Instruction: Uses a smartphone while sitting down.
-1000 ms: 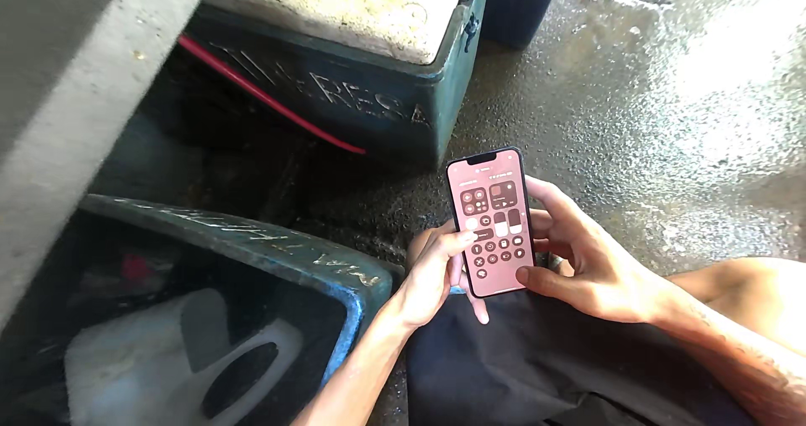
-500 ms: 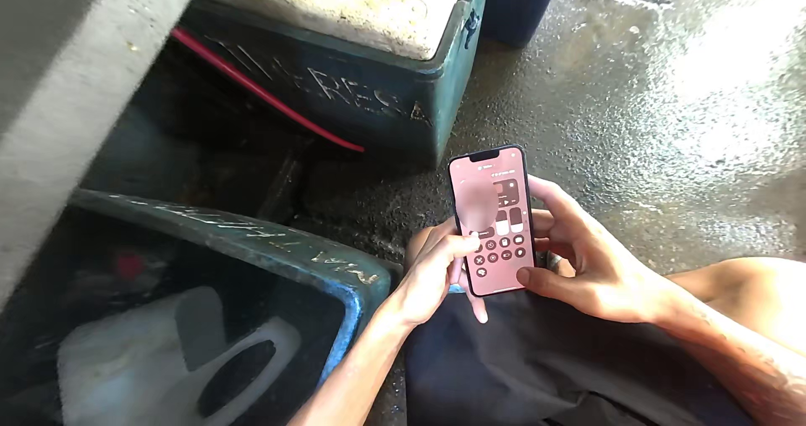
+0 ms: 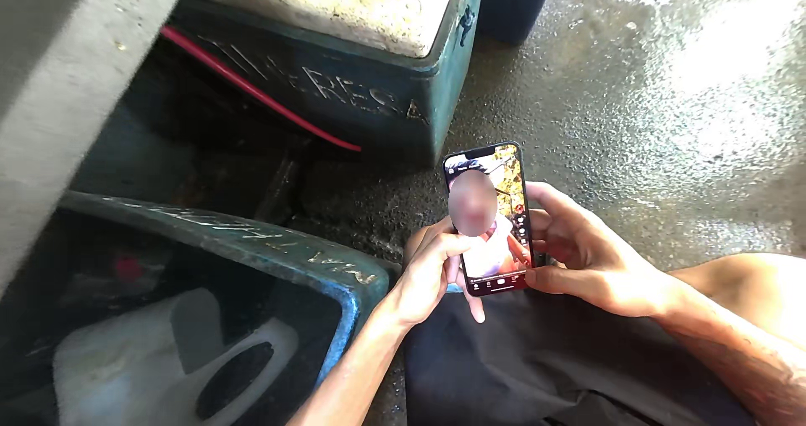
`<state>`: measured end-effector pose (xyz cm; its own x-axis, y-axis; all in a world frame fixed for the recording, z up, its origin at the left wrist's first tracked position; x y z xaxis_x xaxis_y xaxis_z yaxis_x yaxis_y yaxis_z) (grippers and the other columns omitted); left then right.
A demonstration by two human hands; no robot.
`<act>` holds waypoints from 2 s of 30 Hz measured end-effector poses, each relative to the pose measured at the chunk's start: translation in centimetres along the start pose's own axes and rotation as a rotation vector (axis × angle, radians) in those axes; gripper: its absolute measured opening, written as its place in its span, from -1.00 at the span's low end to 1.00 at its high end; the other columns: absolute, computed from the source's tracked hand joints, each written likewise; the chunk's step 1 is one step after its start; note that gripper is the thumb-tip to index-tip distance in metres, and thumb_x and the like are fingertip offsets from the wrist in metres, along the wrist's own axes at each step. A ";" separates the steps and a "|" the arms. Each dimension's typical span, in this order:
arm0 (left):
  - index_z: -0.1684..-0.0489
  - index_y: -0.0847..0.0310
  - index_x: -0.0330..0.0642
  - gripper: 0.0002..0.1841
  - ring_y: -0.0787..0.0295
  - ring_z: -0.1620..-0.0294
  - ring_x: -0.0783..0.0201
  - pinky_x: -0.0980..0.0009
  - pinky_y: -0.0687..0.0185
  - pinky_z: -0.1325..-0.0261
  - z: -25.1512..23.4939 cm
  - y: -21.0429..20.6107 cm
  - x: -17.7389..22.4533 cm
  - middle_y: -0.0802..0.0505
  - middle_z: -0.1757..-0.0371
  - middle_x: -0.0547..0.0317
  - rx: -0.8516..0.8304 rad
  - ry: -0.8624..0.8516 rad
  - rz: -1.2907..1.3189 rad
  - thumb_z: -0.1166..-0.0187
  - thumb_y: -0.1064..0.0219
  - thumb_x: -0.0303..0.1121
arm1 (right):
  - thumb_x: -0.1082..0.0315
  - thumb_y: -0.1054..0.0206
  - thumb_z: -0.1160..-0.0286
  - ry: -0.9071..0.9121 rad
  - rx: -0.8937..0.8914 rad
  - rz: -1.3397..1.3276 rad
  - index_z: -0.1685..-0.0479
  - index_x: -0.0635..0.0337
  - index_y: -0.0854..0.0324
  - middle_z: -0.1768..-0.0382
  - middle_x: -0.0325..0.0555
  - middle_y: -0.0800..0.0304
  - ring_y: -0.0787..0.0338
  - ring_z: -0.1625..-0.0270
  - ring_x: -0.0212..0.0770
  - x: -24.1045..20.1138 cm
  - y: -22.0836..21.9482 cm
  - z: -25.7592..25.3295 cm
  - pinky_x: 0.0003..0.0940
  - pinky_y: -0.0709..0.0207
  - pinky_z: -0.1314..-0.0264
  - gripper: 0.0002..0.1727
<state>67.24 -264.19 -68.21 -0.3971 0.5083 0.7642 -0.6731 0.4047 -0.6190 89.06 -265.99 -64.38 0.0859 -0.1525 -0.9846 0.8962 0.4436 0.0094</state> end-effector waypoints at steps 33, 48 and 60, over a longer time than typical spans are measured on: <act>0.00 -0.65 -0.05 -0.72 -0.94 0.32 0.28 0.35 -0.85 0.49 0.0 0.0 0.0 -0.92 0.15 0.13 -0.032 -0.007 0.005 -0.67 -0.12 -0.10 | 0.46 -0.35 -0.20 0.018 -0.002 0.037 -0.58 0.00 -0.29 -0.11 -0.26 -0.86 -0.88 -0.11 -0.34 0.2 0.0 -0.1 -0.46 -0.79 -0.13 -0.24; 0.03 -0.66 -0.12 -0.51 -0.94 0.31 0.24 0.32 -0.87 0.47 0.0 -0.1 -0.1 -0.91 0.14 0.06 0.001 -0.032 -0.019 -0.76 -0.06 0.14 | 0.47 -0.35 -0.22 0.040 -0.009 0.022 -0.63 0.04 -0.25 -0.16 -0.21 -0.84 -0.87 -0.15 -0.30 0.3 0.0 0.0 -0.41 -0.80 -0.18 -0.20; -0.04 -0.63 -0.11 -0.50 -0.96 0.26 0.22 0.31 -0.87 0.46 0.0 -0.2 0.1 -0.92 0.10 0.04 0.002 -0.012 -0.010 -0.74 -0.08 0.16 | 0.46 -0.35 -0.21 0.019 0.001 0.036 -0.66 0.03 -0.21 -0.14 -0.22 -0.85 -0.88 -0.16 -0.31 0.3 -0.1 0.1 -0.41 -0.79 -0.20 -0.17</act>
<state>67.31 -264.24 -68.02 -0.3977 0.4948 0.7726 -0.6786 0.4081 -0.6107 89.02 -266.15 -64.62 0.1099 -0.1194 -0.9867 0.8933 0.4472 0.0454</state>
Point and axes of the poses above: each hand's wrist, its own z-axis away from the middle knuckle, its own y-axis out of the back of the hand, x = y × z, the point moved 1 cm from there along -z, towards the middle knuckle
